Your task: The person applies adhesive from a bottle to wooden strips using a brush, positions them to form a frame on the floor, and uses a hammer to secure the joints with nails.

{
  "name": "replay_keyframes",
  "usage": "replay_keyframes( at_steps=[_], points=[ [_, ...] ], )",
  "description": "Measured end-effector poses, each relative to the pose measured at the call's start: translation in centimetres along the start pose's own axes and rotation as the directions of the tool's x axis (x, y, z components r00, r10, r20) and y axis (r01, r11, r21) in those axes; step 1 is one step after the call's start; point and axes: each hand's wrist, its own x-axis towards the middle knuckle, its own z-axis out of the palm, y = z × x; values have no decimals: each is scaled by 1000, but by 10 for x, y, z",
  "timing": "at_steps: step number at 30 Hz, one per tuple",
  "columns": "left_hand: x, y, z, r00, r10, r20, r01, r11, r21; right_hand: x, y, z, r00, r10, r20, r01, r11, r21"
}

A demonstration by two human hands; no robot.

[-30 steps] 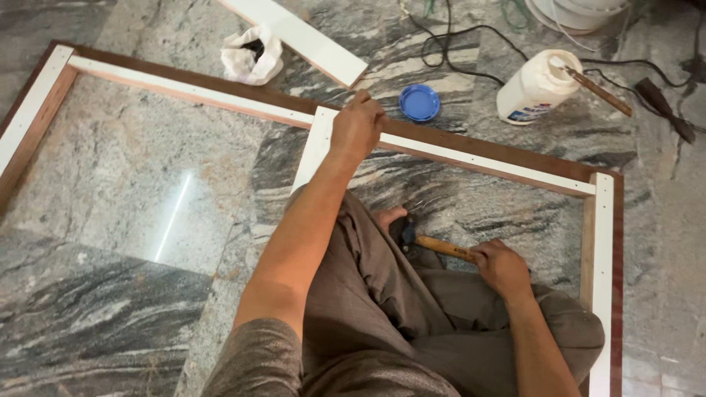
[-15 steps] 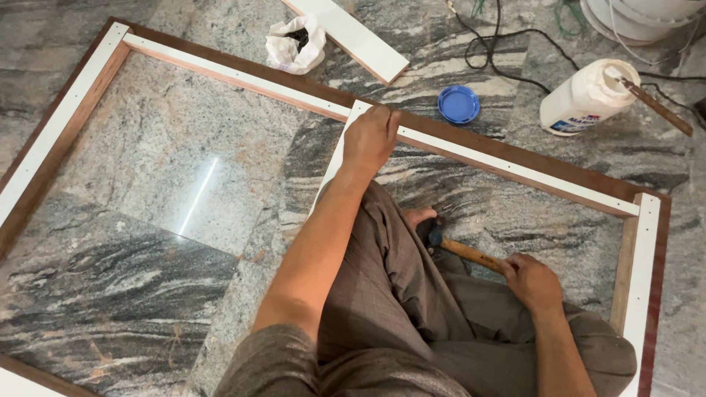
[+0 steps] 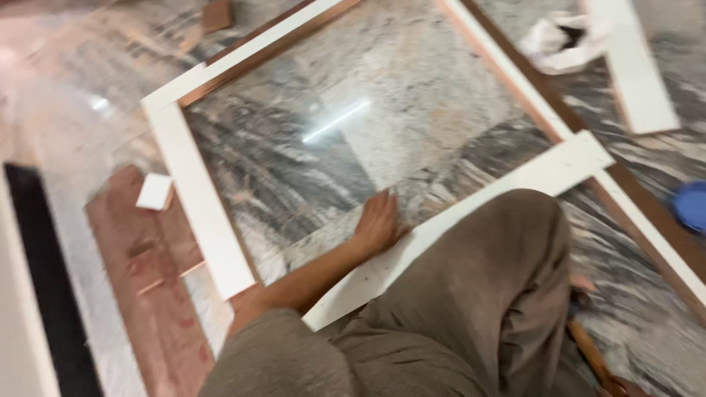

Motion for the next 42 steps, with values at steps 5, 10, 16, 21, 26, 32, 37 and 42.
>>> replay_keyframes(
  at_steps=[5,10,16,21,26,32,37,42],
  points=[
    [-181,-50,-1,972,-72,224,54,995,87,42,-17,-7,999,-2,53,9,992,-126],
    [-225,-58,6,952,36,303,-94,980,178,45,-27,6,992,-124,31,128,970,-205],
    [-231,-60,-7,918,37,395,-136,965,226,30,-38,31,984,-175,36,179,946,-272],
    [-272,-60,-43,835,-203,511,43,950,308,22,-38,26,981,-186,47,191,925,-328],
    [-293,-63,-48,904,-213,371,124,960,249,1,-46,17,984,-177,21,173,915,-364],
    [-286,-56,-34,997,-13,77,2,990,142,-21,-47,-19,986,-165,-12,165,986,18],
    [-281,-55,-18,999,9,-33,-5,992,130,-44,-65,-45,942,-314,-120,313,949,-25],
    [-261,-54,2,927,139,-347,-108,988,107,-68,-81,-63,925,-314,-213,311,949,-50]
  ],
)
